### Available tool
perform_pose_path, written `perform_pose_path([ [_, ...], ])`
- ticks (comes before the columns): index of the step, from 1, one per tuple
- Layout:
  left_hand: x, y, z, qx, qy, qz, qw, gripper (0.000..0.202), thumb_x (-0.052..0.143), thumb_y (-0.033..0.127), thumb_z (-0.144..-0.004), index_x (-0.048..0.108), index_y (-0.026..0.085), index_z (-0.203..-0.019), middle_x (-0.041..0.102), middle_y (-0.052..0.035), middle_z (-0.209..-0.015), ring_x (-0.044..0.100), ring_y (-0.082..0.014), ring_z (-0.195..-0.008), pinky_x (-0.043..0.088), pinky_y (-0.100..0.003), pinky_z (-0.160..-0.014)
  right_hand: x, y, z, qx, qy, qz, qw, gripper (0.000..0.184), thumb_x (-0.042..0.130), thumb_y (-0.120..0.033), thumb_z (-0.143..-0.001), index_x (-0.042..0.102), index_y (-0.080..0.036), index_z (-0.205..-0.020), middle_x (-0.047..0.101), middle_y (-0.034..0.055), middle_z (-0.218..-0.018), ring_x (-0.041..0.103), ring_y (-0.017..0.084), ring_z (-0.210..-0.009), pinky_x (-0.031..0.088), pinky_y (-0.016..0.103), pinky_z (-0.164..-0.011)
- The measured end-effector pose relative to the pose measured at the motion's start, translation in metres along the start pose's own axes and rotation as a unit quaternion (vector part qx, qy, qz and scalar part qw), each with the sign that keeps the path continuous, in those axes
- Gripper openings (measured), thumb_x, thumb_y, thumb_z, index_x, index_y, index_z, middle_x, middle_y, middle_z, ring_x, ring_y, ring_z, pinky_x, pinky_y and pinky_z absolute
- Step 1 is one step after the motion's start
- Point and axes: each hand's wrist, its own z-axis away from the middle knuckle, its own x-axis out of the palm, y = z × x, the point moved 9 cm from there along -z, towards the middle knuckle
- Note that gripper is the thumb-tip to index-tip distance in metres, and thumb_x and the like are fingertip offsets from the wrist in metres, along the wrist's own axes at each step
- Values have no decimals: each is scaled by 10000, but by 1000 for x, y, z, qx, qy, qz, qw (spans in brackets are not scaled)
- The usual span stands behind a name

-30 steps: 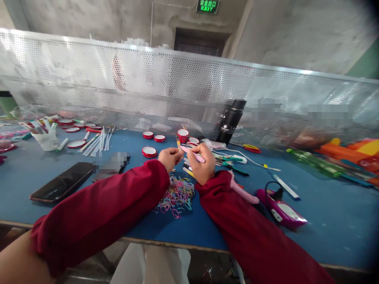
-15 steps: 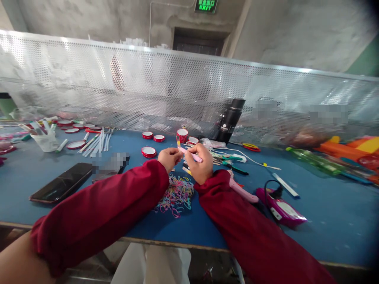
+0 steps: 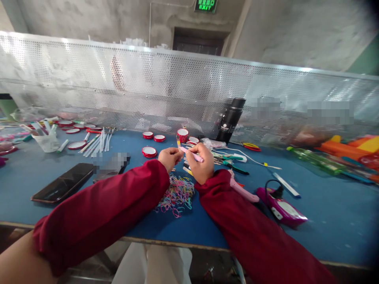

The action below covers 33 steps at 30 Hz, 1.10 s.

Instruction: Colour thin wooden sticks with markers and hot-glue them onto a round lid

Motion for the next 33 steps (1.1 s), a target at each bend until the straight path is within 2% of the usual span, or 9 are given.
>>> perform_pose_path([
  [4,0,0,0,-5,2,8,1000,261,733,372,-624,627,136,-652,513,21,-517,422,-65,-468,315,-201,-465,-2,4,1,16,11,4,1000,92,585,-246,-797,535,-215,-726,572,-6,-662,522,160,-626,394,286,-575],
  [16,0,-1,0,-6,-1,9,1000,288,746,393,-603,624,136,-645,508,22,-503,410,-59,-457,306,-197,-449,-1,0,0,7,7,6,1000,105,583,-247,-801,524,-216,-720,565,-5,-662,523,162,-634,399,289,-582],
  [33,1,0,2,-2,-6,0,1000,237,718,353,-643,617,138,-644,507,22,-504,412,-61,-451,306,-201,-456,-2,-1,0,6,1,3,1000,91,582,-244,-800,535,-216,-727,573,-2,-671,533,166,-645,406,293,-597],
])
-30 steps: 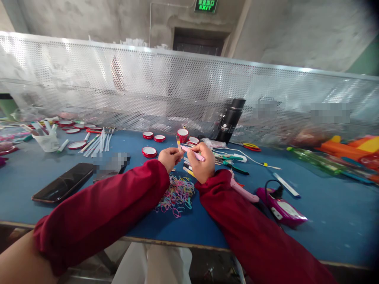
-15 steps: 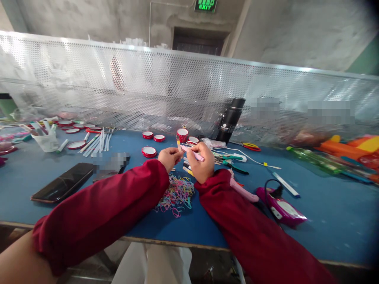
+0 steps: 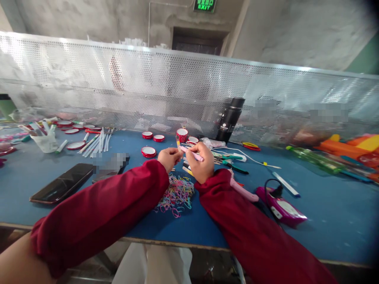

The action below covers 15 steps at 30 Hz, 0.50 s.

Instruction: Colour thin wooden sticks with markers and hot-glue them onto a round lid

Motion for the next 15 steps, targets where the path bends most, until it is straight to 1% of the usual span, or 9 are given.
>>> perform_pose_path([
  [8,1,1,0,4,-4,-2,1000,209,682,321,-669,602,131,-633,498,23,-495,399,-58,-436,291,-203,-445,0,0,0,-4,2,2,1000,97,587,-236,-790,528,-213,-717,563,-7,-660,523,161,-634,399,288,-591],
  [13,0,1,-1,7,-3,-4,1000,207,681,325,-669,606,134,-639,499,26,-499,390,-56,-440,292,-203,-449,2,-1,1,-6,-8,-1,1000,104,584,-236,-794,529,-211,-710,561,-5,-662,522,161,-640,396,287,-594],
  [15,0,1,-1,7,-2,-4,1000,218,689,337,-665,608,136,-643,502,25,-502,397,-58,-444,291,-203,-451,1,-1,0,-4,-2,2,1000,107,587,-237,-793,528,-212,-707,559,-6,-656,519,161,-636,395,287,-591],
])
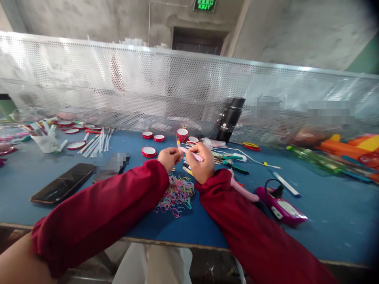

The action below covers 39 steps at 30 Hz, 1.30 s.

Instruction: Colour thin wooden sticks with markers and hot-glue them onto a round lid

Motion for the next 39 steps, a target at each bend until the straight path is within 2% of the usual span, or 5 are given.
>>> perform_pose_path([
  [24,0,1,2,-8,0,10,1000,225,706,341,-667,622,133,-666,503,27,-510,406,-56,-448,300,-200,-454,-2,-2,-1,-15,-1,3,1000,96,586,-249,-814,535,-216,-740,572,-1,-686,537,167,-659,415,298,-615],
  [30,-1,0,-1,-10,1,20,1000,252,740,354,-627,647,135,-709,525,22,-540,427,-61,-474,303,-199,-460,-7,-2,-1,-9,29,10,999,102,586,-224,-805,525,-216,-723,571,-4,-675,535,167,-655,407,297,-607],
  [34,-1,0,-1,-5,0,20,1000,277,745,384,-618,623,137,-655,504,27,-514,425,-63,-472,307,-201,-463,-1,-3,-1,-22,4,-4,1000,81,591,-230,-805,540,-215,-743,578,-3,-683,542,166,-658,414,297,-614],
  [39,-1,-1,-1,-11,-1,30,999,287,757,370,-605,672,138,-750,536,20,-558,421,-60,-478,299,-198,-459,-8,0,-2,-6,32,14,999,96,584,-238,-811,531,-213,-734,573,-4,-674,537,165,-649,412,295,-611],
])
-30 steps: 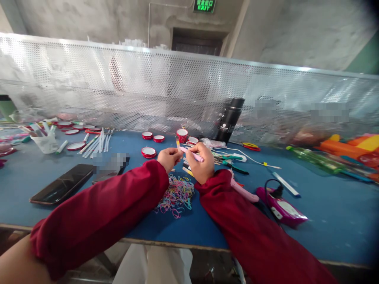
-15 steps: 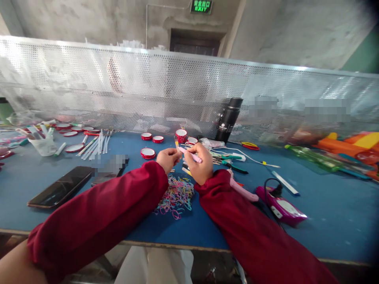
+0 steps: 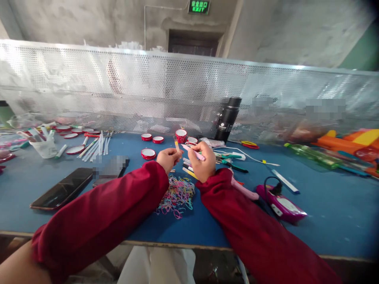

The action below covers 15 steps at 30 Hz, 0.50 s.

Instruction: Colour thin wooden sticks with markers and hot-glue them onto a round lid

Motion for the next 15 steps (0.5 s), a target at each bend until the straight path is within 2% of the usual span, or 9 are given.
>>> perform_pose_path([
  [5,1,2,2,3,-2,4,1000,280,757,381,-607,628,136,-655,506,23,-525,426,-63,-477,315,-200,-465,5,-4,1,-7,-27,-8,1000,78,578,-251,-814,545,-216,-752,590,6,-705,553,174,-684,427,302,-636],
  [10,0,1,1,2,2,3,1000,286,762,371,-601,666,139,-739,541,17,-568,426,-60,-485,308,-192,-457,0,3,1,13,-3,1,1000,87,578,-254,-811,537,-219,-743,583,1,-679,548,172,-661,421,297,-612],
  [15,0,1,-1,10,0,-1,1000,273,747,375,-617,617,137,-645,495,28,-513,410,-58,-466,302,-193,-452,5,-4,1,-14,-27,-11,999,86,587,-251,-805,540,-218,-740,586,4,-699,550,174,-675,426,304,-631],
])
